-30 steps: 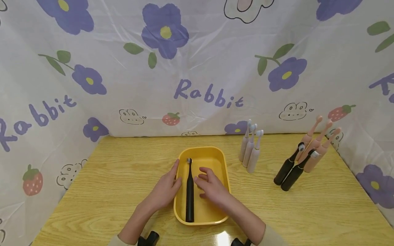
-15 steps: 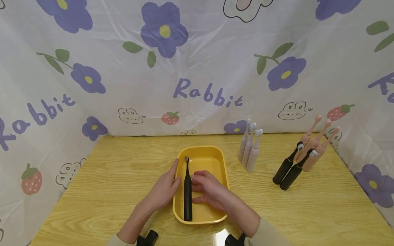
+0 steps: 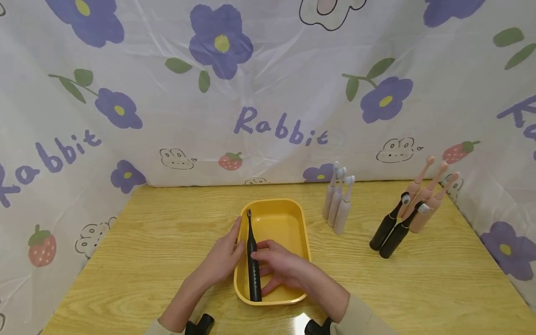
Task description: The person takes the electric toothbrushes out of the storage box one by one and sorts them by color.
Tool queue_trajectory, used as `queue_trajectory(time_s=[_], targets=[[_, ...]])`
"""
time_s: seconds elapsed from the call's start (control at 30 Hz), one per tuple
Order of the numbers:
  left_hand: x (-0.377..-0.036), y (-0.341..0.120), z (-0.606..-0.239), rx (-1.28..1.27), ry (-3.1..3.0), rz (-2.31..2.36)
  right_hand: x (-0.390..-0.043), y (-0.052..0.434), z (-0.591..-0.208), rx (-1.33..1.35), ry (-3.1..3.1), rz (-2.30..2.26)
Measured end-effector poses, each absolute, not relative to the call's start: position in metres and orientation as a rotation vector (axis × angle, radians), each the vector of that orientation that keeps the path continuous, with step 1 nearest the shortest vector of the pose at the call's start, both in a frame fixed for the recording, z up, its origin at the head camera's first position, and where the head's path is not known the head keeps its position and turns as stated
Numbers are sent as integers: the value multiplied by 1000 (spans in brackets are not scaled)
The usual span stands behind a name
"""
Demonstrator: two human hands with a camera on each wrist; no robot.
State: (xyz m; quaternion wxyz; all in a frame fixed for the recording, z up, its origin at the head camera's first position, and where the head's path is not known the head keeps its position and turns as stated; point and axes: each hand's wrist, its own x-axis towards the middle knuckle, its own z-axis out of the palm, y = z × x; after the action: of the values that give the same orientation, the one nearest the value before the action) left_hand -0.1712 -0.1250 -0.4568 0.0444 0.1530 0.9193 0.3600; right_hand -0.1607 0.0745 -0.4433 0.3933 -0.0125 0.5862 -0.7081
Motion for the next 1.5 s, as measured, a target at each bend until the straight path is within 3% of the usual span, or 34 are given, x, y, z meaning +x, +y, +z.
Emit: queue_trajectory(time_s=[0.97,1.5], targets=[[-173,-126,-458,471,2750,1127,-149,84,-436,-131,1406,-1931],[-172,-128,-456,472,2741,1120,-135,121,-400,-87,1795,-2152]])
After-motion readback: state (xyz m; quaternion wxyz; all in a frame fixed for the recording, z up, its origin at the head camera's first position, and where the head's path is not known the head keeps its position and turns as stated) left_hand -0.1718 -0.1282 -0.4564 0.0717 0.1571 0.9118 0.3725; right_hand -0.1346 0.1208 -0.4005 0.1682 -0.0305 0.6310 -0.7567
